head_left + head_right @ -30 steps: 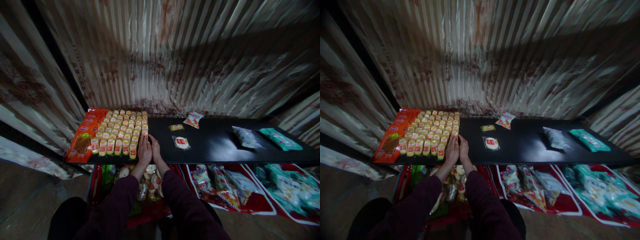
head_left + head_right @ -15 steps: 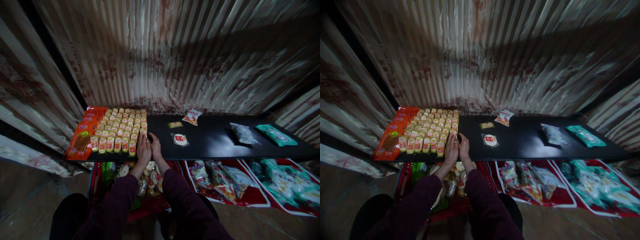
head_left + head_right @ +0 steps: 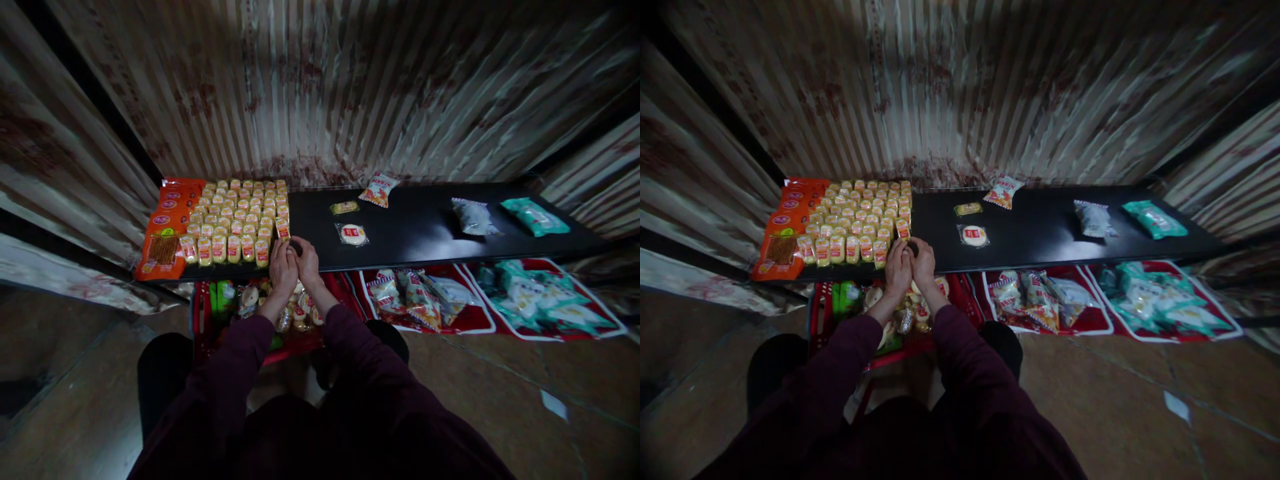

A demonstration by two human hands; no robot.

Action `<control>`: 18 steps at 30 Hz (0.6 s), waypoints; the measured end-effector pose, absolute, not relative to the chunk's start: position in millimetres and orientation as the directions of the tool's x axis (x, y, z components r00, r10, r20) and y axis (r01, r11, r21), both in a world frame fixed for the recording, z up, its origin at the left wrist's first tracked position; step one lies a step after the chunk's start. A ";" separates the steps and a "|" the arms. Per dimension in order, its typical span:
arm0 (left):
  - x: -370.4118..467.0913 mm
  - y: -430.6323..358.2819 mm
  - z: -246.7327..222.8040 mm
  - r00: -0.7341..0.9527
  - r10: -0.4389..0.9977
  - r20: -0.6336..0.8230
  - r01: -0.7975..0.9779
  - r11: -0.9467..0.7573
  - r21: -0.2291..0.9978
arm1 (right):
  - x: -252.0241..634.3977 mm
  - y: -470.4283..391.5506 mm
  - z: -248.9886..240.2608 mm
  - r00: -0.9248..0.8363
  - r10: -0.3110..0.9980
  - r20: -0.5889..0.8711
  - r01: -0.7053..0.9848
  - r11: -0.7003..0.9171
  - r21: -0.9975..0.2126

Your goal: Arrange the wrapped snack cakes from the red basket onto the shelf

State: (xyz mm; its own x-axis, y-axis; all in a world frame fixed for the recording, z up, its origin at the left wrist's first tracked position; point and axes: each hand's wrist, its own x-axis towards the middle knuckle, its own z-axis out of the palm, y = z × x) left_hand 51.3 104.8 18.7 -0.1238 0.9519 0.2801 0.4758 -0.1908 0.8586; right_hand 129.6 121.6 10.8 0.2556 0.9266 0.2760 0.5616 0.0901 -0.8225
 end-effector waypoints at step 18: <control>34.6 8.4 -20.8 -0.090 0.994 0.061 0.438 -0.015 0.899 | 114.3 26.2 -36.6 0.222 0.967 0.122 0.519 -0.011 -0.855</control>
State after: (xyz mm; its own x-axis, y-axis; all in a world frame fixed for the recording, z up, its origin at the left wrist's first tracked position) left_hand 34.6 8.4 -20.8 -0.0895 0.9941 0.0607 0.4382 -0.0154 0.8987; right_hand 114.3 26.2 -36.6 0.2220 0.9674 0.1221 0.5192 -0.0113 -0.8546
